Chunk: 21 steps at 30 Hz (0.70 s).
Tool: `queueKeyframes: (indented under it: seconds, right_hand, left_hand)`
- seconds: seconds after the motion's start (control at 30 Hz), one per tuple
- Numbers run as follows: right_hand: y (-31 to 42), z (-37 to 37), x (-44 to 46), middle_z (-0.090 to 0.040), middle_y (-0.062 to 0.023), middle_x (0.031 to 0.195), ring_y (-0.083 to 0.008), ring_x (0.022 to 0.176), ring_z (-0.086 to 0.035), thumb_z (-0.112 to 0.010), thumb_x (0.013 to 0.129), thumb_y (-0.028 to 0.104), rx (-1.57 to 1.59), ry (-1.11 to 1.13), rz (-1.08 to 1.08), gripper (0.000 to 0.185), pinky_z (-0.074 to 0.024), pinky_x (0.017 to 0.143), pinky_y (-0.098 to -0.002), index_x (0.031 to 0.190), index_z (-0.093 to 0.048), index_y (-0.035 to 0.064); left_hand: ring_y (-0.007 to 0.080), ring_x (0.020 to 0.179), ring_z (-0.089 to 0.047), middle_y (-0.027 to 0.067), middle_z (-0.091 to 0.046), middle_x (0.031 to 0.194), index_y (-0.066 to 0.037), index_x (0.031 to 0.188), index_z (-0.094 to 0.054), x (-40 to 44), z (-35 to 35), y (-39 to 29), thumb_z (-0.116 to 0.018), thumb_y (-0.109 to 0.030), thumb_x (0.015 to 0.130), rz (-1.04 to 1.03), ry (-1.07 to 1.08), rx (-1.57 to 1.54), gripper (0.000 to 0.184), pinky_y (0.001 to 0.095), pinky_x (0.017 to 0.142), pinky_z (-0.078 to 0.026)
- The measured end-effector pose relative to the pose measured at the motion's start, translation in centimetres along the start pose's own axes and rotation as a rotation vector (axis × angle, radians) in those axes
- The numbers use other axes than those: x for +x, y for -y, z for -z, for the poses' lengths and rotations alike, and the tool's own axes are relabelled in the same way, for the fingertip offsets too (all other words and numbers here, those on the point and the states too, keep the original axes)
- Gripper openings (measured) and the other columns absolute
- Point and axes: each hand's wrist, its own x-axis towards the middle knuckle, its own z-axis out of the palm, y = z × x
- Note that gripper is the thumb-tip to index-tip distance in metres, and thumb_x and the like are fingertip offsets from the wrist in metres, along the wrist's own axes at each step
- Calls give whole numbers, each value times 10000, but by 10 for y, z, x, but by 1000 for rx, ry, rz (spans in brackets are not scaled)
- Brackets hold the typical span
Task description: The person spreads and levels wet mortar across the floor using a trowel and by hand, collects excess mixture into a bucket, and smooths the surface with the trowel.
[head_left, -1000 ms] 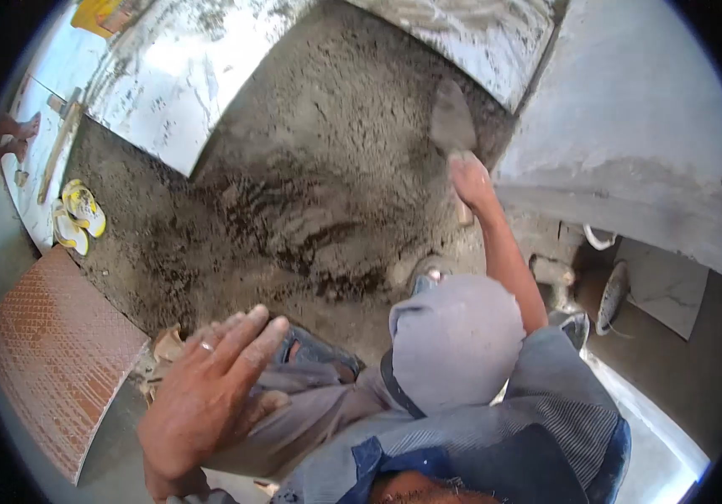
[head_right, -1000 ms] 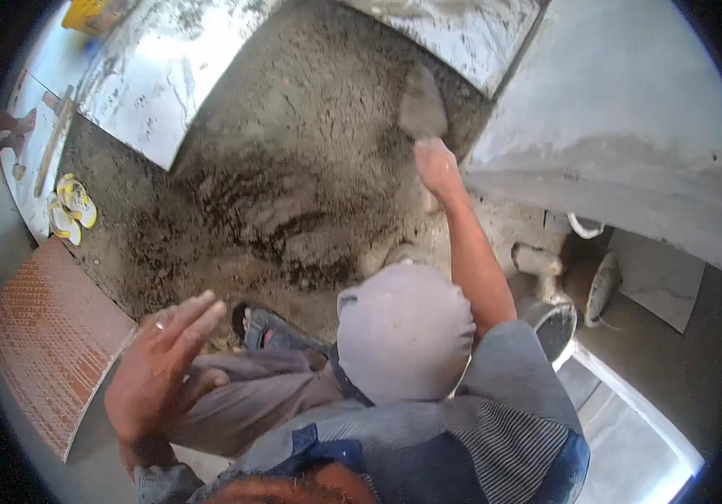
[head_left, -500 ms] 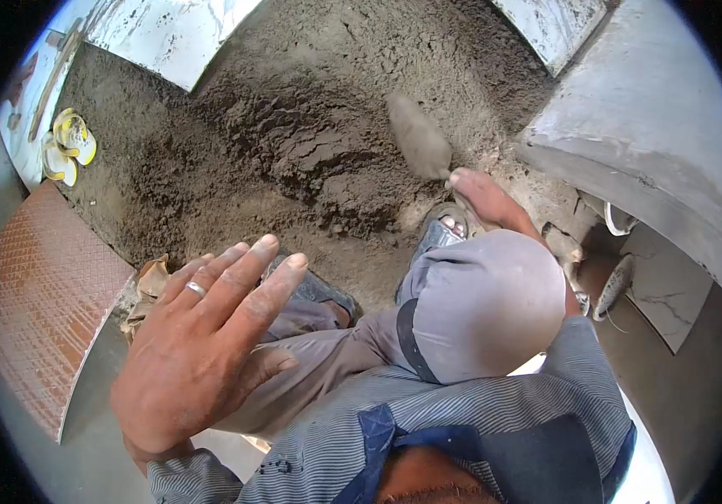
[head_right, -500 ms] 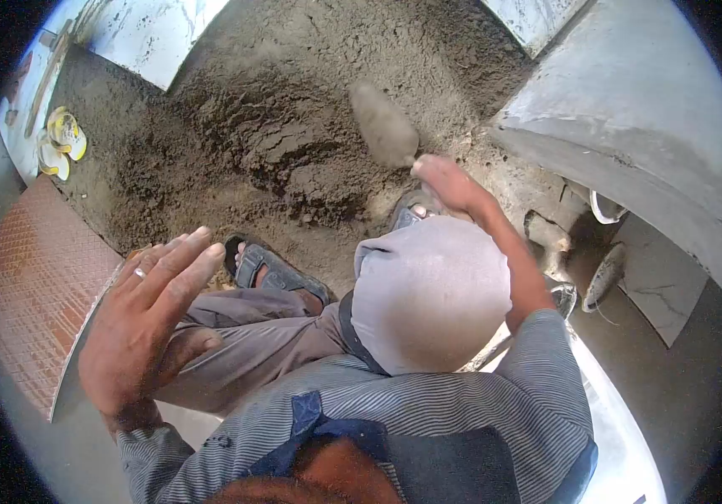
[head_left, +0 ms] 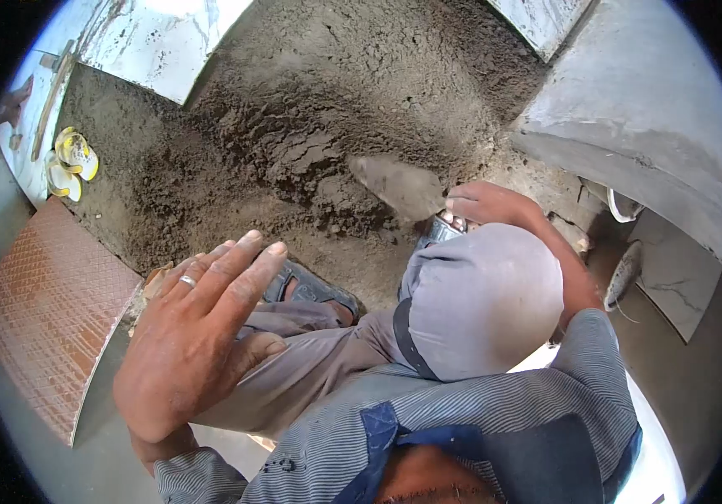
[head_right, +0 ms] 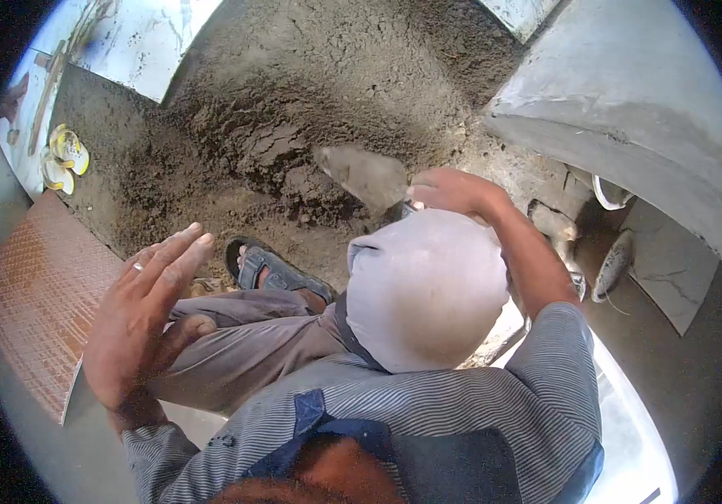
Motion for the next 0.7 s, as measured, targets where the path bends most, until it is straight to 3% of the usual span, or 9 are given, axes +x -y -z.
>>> queueKeyframes:
  seconds: [0.13, 0.17, 0.23, 0.27, 0.33, 0.47, 0.6, 0.67, 0.7]
  right_hand:
    - [-4, 1, 43, -576, -194, 929, -338, 819, -574, -422, 914, 388, -108, -243, 436, 407, -447, 734, -433, 913, -536, -3]
    - [4, -4, 44, -576, -194, 929, -338, 819, -574, -422, 914, 388, -102, -256, 419, 407, -447, 734, -433, 913, -536, -3]
    - [15, -14, 38, -545, -146, 796, -263, 780, -543, -416, 939, 317, 103, -5, -41, 346, -435, 745, -358, 898, -520, -11]
    - [3, -22, 30, -545, -146, 796, -263, 780, -543, -416, 939, 317, 110, -16, -52, 346, -435, 745, -358, 898, -520, -11]
    - [-27, -50, 13, -575, -222, 959, -411, 754, -584, -418, 924, 389, -238, -328, 251, 397, -447, 670, -482, 948, -514, 4]
    - [-32, -65, -34, -550, -278, 1124, -396, 1052, -545, -401, 934, 411, 128, -576, -349, 477, -425, 878, -449, 1168, -512, 10]
    - [-80, -82, -45, -516, -263, 1220, -388, 1148, -487, -400, 935, 425, 239, -594, -374, 523, -384, 963, -412, 1253, -476, 16]
    - [-91, -90, -41, -514, -248, 1235, -379, 1146, -492, -410, 925, 447, -118, -943, -235, 555, -376, 975, -402, 1247, -477, 0]
    - [-90, -81, -40, -514, -248, 1235, -379, 1146, -492, -410, 925, 447, -119, -930, -229, 555, -376, 975, -402, 1247, -477, 0]
  left_hand:
    - [309, 1173, -473, 106, -472, 1319, -133, 1327, -424, 5, 0, -5, -731, -286, 651, -37, 8, 5, 758, 400, 973, -385]
    - [309, 1173, -473, 106, -472, 1319, -133, 1327, -424, 8, 0, -6, -731, -286, 651, -58, 11, 6, 758, 400, 973, -385]
    - [315, 1171, -474, 119, -469, 1321, -109, 1323, -424, 8, 0, -4, -717, -292, 665, -39, 11, -24, 743, 413, 985, -375]
    - [315, 1171, -474, 119, -469, 1321, -109, 1323, -424, 7, -1, -3, -717, -292, 665, -56, 12, -22, 743, 413, 985, -375]
    - [327, 1174, -470, 133, -463, 1326, -84, 1319, -424, 5, -2, -1, -694, -300, 687, -22, 5, -25, 721, 424, 993, -367]
    - [344, 1176, -465, 151, -458, 1327, -70, 1316, -425, 7, 0, -1, -677, -311, 699, -22, 40, -34, 709, 430, 999, -359]
    - [357, 1172, -463, 163, -458, 1323, -73, 1317, -424, 12, 2, -1, -674, -313, 698, -60, 54, -38, 710, 429, 998, -360]
    - [358, 1172, -463, 165, -459, 1322, -73, 1318, -424, 14, 3, -2, -673, -315, 699, -52, 64, -45, 710, 430, 998, -360]
    - [353, 1171, -465, 162, -463, 1318, -73, 1315, -428, 15, 3, -3, -678, -302, 699, -59, 50, -48, 703, 429, 996, -362]
